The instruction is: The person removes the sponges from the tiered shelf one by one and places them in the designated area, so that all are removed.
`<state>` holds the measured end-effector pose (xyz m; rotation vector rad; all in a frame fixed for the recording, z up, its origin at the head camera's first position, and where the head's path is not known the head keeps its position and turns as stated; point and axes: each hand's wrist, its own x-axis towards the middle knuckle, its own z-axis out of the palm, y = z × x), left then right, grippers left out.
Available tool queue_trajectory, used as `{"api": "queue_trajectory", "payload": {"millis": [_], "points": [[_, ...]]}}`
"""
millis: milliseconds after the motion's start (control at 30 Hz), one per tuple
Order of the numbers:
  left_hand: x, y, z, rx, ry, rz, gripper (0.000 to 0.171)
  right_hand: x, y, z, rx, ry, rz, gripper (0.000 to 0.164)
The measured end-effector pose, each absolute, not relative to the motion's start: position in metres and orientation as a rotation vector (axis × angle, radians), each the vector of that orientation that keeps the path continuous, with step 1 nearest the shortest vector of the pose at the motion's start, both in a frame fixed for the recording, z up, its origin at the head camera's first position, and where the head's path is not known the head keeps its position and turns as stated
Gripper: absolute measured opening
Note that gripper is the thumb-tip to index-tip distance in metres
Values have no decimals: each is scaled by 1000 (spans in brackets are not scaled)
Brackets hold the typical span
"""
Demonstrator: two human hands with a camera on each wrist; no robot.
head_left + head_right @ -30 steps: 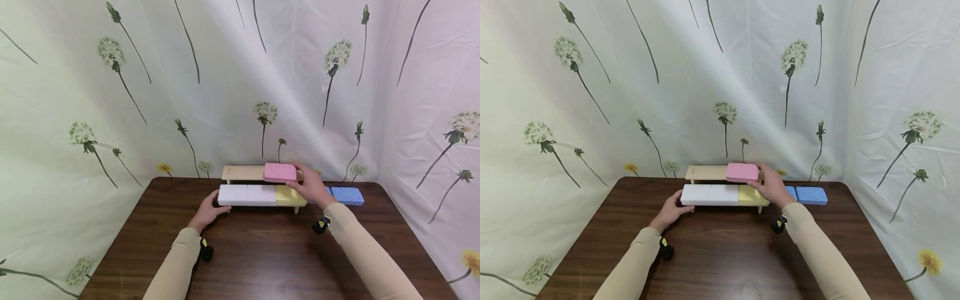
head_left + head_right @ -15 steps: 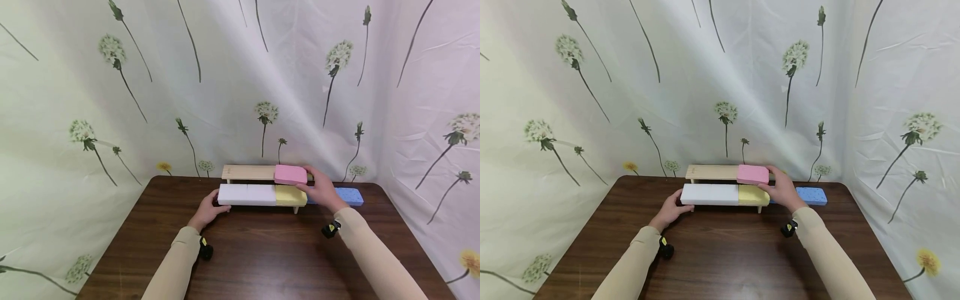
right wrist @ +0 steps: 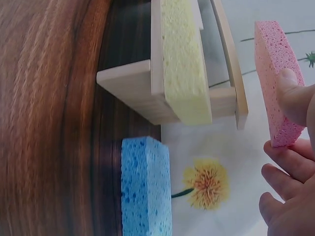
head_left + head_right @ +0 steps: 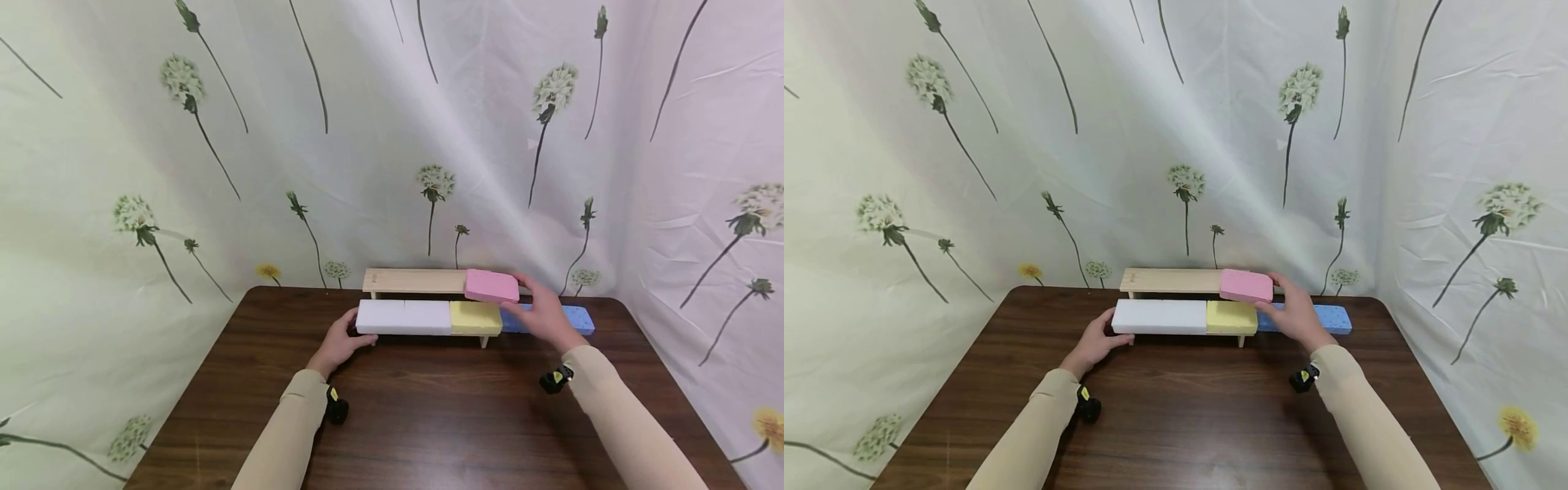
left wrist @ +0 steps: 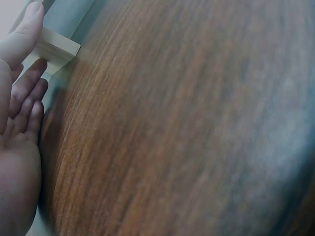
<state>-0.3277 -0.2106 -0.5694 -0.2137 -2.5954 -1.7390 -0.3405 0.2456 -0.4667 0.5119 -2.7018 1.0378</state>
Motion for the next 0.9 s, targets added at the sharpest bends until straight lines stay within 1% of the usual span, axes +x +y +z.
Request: {"api": "queue_trajectory", "payload": {"millis": [200, 567, 900], "points": [[-328, -210, -569, -213, -2592, -1726, 77, -336, 258, -468, 454, -2724, 1065, 71], [-327, -209, -569, -204, -2585, -1736, 76, -324, 278, -475, 419, -2756, 1051, 74], [-327, -209, -568, -216, -2569, -1753, 75, -311, 296, -485, 463, -2712, 1056, 71]]}}
